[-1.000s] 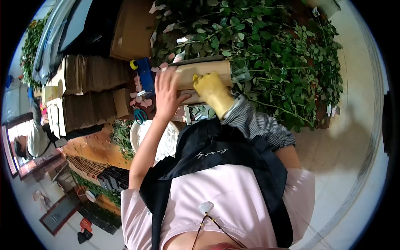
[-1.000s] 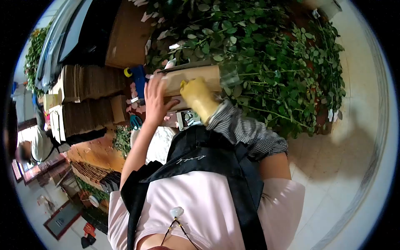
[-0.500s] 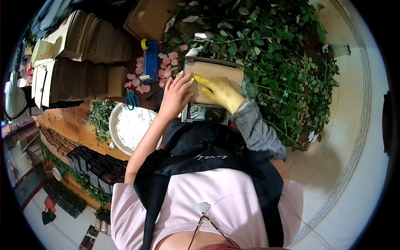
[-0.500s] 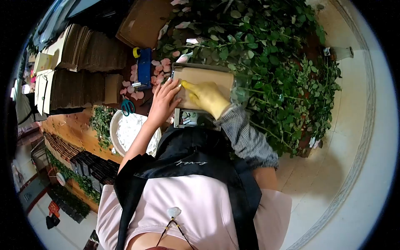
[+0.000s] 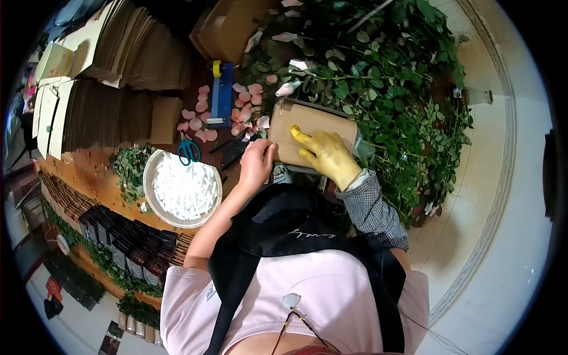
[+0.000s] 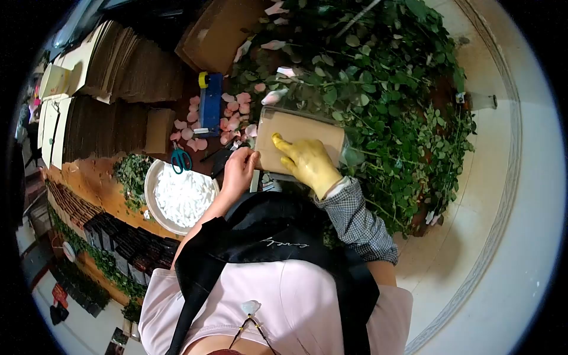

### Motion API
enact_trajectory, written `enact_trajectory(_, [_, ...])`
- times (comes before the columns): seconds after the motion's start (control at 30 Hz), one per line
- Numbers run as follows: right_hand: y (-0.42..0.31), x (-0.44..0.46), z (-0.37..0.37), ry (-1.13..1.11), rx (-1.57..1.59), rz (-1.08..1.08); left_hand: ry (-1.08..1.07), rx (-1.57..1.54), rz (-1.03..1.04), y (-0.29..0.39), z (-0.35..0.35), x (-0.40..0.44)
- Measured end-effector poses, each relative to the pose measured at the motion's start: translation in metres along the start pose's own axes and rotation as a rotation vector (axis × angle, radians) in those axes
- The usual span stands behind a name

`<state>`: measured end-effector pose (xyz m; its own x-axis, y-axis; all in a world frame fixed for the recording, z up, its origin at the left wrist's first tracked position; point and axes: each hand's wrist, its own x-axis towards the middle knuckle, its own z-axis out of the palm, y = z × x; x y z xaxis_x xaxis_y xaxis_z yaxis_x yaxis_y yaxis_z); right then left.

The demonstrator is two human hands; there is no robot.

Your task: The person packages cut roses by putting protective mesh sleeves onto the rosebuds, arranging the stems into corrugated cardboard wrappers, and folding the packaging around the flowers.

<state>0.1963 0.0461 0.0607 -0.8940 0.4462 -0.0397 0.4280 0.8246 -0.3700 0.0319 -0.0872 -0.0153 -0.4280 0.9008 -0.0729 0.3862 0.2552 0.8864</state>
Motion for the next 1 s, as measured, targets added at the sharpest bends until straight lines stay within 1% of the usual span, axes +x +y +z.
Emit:
enact_trajectory(0.03, [-0.001,0.001,0.001,-0.009,0.003,-0.008,0.014,-0.015,0.016,-0.002,0.002,0.001])
enact_trajectory(0.1, [-0.003,0.001,0.001,-0.13,0.022,0.113,0.018,-0.049,0.036,-0.005,0.003,0.005])
enact_trajectory(0.17, [-0.007,0.005,-0.005,-0.157,0.024,0.1,-0.009,-0.01,0.103,-0.006,0.0,0.008])
enact_trajectory(0.23, [-0.015,0.005,-0.005,-0.143,-0.056,0.103,-0.02,-0.039,0.093,-0.009,-0.005,0.004])
enact_trajectory(0.3, [-0.018,0.007,-0.006,-0.172,-0.082,0.094,-0.077,-0.096,0.116,-0.014,-0.01,0.005])
enact_trajectory(0.33, [-0.019,0.006,-0.005,-0.167,-0.056,0.103,-0.046,-0.138,0.104,-0.013,-0.019,0.004])
enact_trajectory(0.37, [-0.019,0.006,-0.004,-0.161,-0.03,0.112,0.031,-0.168,0.051,-0.029,-0.019,0.003])
enact_trajectory(0.5, [-0.018,0.006,-0.005,-0.178,-0.018,0.13,0.129,0.466,0.066,-0.077,-0.048,-0.01])
enact_trajectory(0.53, [-0.018,0.005,-0.004,-0.168,-0.009,0.124,0.021,0.606,0.074,-0.091,-0.052,-0.016])
enact_trajectory(0.57, [-0.019,0.004,-0.003,-0.157,0.001,0.117,0.024,0.607,0.077,-0.101,-0.051,-0.019])
enact_trajectory(0.6, [-0.016,0.003,0.001,-0.151,0.0,0.117,-0.021,0.662,0.089,-0.1,-0.054,-0.018])
enact_trajectory(0.63, [-0.011,0.002,0.006,-0.094,-0.001,0.058,-0.066,0.715,0.104,-0.1,-0.057,-0.016])
enact_trajectory(0.67, [-0.008,-0.002,0.007,-0.04,-0.006,0.004,-0.114,0.665,0.103,-0.103,-0.059,-0.013])
enact_trajectory(0.7, [-0.009,-0.002,0.003,-0.036,-0.017,0.011,-0.069,0.548,0.102,-0.101,-0.062,-0.011])
enact_trajectory(0.77, [-0.015,0.001,-0.002,-0.102,-0.02,0.064,-0.181,0.242,-0.175,-0.095,-0.071,-0.011])
enact_trajectory(0.8, [-0.015,0.001,-0.001,-0.097,-0.026,0.064,-0.188,0.058,-0.326,-0.086,-0.076,-0.014])
enact_trajectory(0.83, [-0.014,0.0,0.0,-0.094,-0.024,0.066,-0.191,0.06,-0.323,-0.084,-0.078,-0.017])
enact_trajectory(0.9, [-0.012,-0.001,0.004,-0.034,0.005,0.04,-0.309,-0.657,-0.539,-0.081,-0.082,-0.026])
enact_trajectory(0.93, [-0.012,-0.001,0.004,-0.031,0.006,0.041,-0.345,-0.872,-0.562,-0.061,-0.082,-0.034])
enact_trajectory(0.97, [-0.013,0.0,0.003,-0.051,-0.004,0.054,-0.38,-0.897,-0.593,-0.029,-0.085,-0.034])
enact_trajectory(1.0, [-0.013,0.0,0.002,-0.071,-0.014,0.066,-0.348,-0.863,-0.55,-0.015,-0.078,-0.036])
